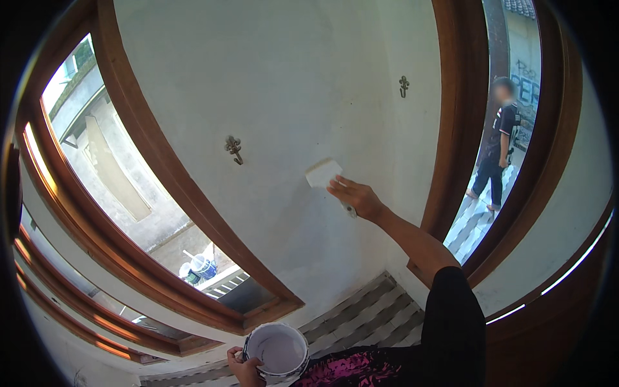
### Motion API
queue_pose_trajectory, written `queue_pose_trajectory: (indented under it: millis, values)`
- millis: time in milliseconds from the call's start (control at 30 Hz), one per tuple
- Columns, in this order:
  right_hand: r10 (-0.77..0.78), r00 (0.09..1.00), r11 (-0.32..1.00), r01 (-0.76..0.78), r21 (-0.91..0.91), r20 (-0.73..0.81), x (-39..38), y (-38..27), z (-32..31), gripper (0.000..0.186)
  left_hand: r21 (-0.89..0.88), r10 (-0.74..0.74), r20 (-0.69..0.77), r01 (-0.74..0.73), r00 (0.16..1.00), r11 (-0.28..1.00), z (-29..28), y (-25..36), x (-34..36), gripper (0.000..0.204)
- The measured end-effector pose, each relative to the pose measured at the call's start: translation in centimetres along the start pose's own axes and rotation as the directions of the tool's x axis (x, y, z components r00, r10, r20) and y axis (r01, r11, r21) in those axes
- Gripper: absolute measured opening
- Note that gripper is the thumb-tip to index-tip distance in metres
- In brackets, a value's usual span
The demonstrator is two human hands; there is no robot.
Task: Painting an interior wall using a brush and white paint from a bucket.
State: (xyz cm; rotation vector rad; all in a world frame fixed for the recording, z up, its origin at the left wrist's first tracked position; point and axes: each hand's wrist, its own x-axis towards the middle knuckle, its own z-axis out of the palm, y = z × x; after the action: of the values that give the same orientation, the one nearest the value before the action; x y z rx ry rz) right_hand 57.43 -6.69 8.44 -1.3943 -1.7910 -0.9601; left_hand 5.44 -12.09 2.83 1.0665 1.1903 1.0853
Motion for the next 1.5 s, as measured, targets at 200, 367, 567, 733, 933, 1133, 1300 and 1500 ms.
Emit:
queue_pose_trajectory:
  millis: [200, 367, 567, 733, 933, 1133, 1300, 1500]
  values:
    - [-0.098, 0.985, 0.994, 0.105, -0.043, 0.140, 1.0, 0.7, -3.1, 0.037, -0.055, 0.035, -0.028, -0.037, 0.999, 0.998, -0.5, -0.9, 0.5, 0.050]
    - [-0.069, 0.991, 0.984, 0.049, -0.169, -0.112, 7.0, 1.9, -5.1, 0.039, -0.025, 0.034, -0.020, -0.035, 0.999, 0.999, -0.3, -1.0, 0.9, 0.050]
    - [0.068, 0.989, 0.997, -0.074, -0.038, -0.128, 2.5, 0.5, -1.7, 0.033, -0.010, 0.011, -0.005, -0.011, 1.000, 1.000, 0.7, -0.2, 1.1, 0.054]
    - [0.500, 0.849, 0.819, -0.528, 0.223, 0.172, -3.8, -3.4, -1.2, 0.032, 0.048, 0.062, 0.104, -0.068, 0.993, 0.997, 1.7, -1.1, 2.2, 0.054]
    - [0.738, 0.187, -0.388, -0.669, 0.634, 0.648, -5.8, -14.1, -6.3, 0.019, 0.190, 0.074, 0.170, -0.107, 0.983, 0.976, 4.5, -0.6, 4.0, 0.049]
    - [0.506, 0.202, -0.506, -0.718, 0.478, 0.839, -5.2, -22.9, -7.4, 0.020, 0.132, 0.034, 0.186, -0.059, 0.982, 0.989, 6.3, -0.8, 4.0, 0.051]
    - [0.404, 0.230, -0.483, -0.769, 0.420, 0.886, -6.4, -27.8, -5.4, 0.018, 0.130, 0.039, 0.171, -0.062, 0.985, 0.990, 7.1, -1.3, 3.1, 0.051]
    - [0.395, 0.340, -0.118, -0.903, 0.414, 0.853, -5.9, -31.5, -2.1, 0.014, 0.141, 0.037, 0.177, -0.062, 0.984, 0.988, 6.7, -2.2, 2.2, 0.047]
